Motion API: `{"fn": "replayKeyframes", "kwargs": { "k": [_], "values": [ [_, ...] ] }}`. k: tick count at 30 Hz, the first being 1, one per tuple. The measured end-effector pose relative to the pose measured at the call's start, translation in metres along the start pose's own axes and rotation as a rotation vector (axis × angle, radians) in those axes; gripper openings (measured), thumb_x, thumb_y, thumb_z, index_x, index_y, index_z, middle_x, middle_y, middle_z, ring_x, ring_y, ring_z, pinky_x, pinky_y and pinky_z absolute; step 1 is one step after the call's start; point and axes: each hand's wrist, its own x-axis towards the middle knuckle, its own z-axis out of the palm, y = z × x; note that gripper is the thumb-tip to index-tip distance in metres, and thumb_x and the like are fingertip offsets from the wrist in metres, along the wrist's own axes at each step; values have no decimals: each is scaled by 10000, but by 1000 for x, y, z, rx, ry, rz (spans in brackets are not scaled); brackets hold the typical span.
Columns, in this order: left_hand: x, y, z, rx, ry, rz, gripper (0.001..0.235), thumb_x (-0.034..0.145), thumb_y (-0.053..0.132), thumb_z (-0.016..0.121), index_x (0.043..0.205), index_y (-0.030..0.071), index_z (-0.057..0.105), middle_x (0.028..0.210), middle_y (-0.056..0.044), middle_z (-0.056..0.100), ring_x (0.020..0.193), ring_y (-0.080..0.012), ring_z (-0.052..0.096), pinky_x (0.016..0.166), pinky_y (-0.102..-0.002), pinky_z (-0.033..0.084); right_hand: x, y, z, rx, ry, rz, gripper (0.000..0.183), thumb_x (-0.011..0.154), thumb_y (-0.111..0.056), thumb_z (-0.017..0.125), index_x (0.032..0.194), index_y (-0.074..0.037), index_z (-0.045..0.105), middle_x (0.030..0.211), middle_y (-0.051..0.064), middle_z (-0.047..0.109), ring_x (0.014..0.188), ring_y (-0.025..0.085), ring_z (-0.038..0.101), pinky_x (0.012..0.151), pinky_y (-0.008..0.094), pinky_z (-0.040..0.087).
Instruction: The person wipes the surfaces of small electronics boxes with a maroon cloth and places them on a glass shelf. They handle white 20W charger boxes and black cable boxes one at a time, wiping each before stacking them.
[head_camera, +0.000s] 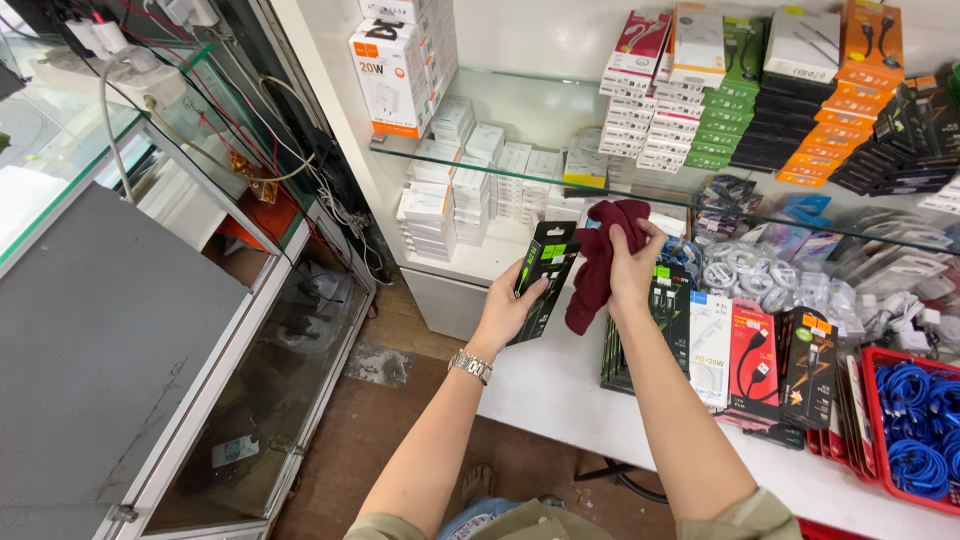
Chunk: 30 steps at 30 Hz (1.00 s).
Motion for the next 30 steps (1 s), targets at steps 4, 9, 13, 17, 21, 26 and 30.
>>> {"fn": "replayKeyframes", "kwargs": {
  "k": [4, 9, 13, 17, 21, 26, 30],
  "values": [
    [10, -17, 4, -158, 84, -75, 324, 984, 58, 647, 1300, -11, 637, 1126, -50, 727, 983, -85, 646, 872, -262, 539, -31, 36, 7, -174, -200, -277, 577, 1047, -203, 623, 1538, -65, 352, 1544, 180, 456, 1381, 282, 482, 1135, 373, 378],
    [16, -22, -16, -561, 311, -180, 268, 981, 69, 649, 1246, 28, 645, 1100, -64, 730, 953, -151, 682, 817, -321, 559, -60, 51, -2, -445, -284, -79, 521, 991, -294, 644, 1441, -77, 497, 1331, 172, 677, 1228, 257, 651, 1060, 351, 482],
    [26, -17, -27, -739, 370, -238, 325, 997, 190, 592, 1312, 110, 584, 1182, -55, 698, 1049, -185, 688, 904, -378, 577, -47, 10, -5, -467, -205, -15, 489, 989, -320, 619, 1418, -101, 533, 1345, 165, 664, 1228, 265, 640, 1052, 354, 464],
    [24, -24, -18, -1059, 169, -339, 549, 1042, 519, 432, 1392, 120, 574, 1343, -38, 651, 1220, -208, 613, 1042, -390, 480, -64, -10, 29, -599, -533, -340, 454, 986, -279, 611, 1412, -134, 553, 1427, 183, 592, 1316, 321, 570, 1081, 383, 436],
    [32, -27, -22, -949, 112, -315, 614, 1020, 578, 421, 1457, 159, 519, 1449, -39, 592, 1339, -223, 542, 1148, -416, 411, -77, -11, 31, -745, -554, -476, 486, 987, -225, 642, 1453, -125, 545, 1461, 244, 493, 1357, 423, 461, 1091, 444, 387],
    [34, -18, -61, -950, 196, -286, 772, 1045, 640, 511, 1567, 78, 415, 1417, -106, 526, 1273, -284, 480, 1122, -496, 384, -92, -12, -3, -763, -571, -137, 414, 967, -237, 601, 1377, -178, 587, 1341, 140, 679, 1231, 327, 662, 1028, 381, 511],
    [34, -26, -48, -767, 301, -421, 723, 994, 582, 499, 1538, 120, 384, 1510, -112, 468, 1322, -260, 480, 1089, -452, 361, -82, -28, 20, -521, -419, -190, 433, 970, -231, 601, 1393, -153, 548, 1326, 159, 668, 1208, 333, 672, 1006, 390, 502]
  ]
}}
